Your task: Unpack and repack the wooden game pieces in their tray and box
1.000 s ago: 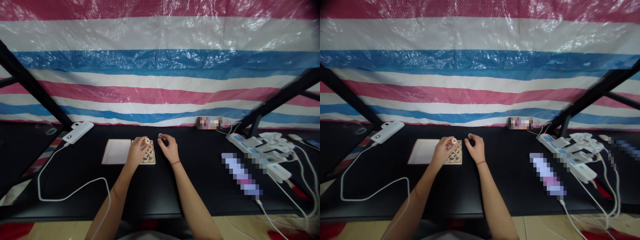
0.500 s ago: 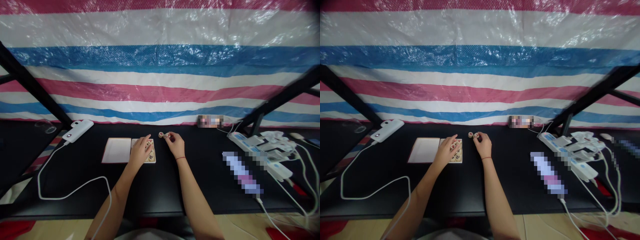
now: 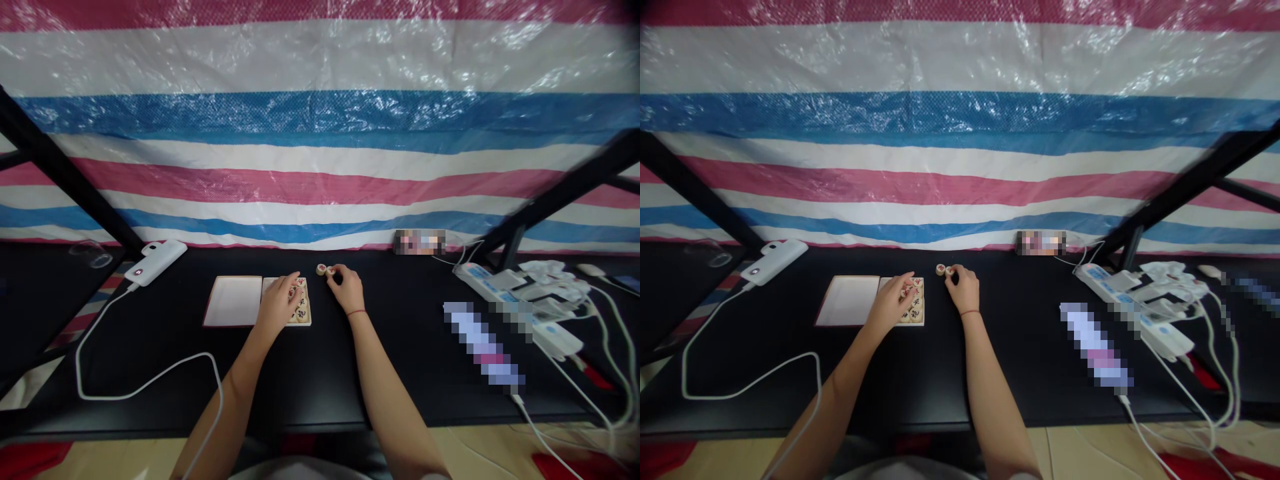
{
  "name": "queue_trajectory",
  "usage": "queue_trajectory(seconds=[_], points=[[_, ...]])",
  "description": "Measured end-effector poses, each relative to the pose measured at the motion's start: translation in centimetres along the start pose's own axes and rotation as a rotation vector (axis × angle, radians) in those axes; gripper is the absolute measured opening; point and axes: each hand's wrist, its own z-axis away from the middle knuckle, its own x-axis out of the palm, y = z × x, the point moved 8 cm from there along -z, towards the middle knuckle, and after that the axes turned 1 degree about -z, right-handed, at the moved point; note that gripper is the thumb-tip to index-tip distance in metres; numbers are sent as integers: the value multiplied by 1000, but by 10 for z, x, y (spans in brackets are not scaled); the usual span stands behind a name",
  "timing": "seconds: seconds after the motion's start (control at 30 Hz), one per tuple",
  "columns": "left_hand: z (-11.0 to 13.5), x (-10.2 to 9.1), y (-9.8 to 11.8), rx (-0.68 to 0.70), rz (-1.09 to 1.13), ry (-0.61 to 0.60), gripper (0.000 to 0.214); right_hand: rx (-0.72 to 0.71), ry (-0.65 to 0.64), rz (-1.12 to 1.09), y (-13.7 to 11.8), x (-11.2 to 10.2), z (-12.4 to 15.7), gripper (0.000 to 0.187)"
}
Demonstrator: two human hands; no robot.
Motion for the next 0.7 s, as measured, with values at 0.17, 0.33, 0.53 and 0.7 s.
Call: queue_trajectory(seconds=[0.17,0.33,0.53,0.7], points=[[1,-1,-7,-39,-34,23,34,11,-4,-9,1,0,0,16],[1,-11,-16,-252,-299,46,27,6,80,-9,-11,-11,1,21],[-5,-4,-18,-396,-489,-74,39,-30,-63,-198,-53,6,19,21],[-8,4,-16,-391,-474,-105,36,-10,-141,-258,-67,18,28,21]])
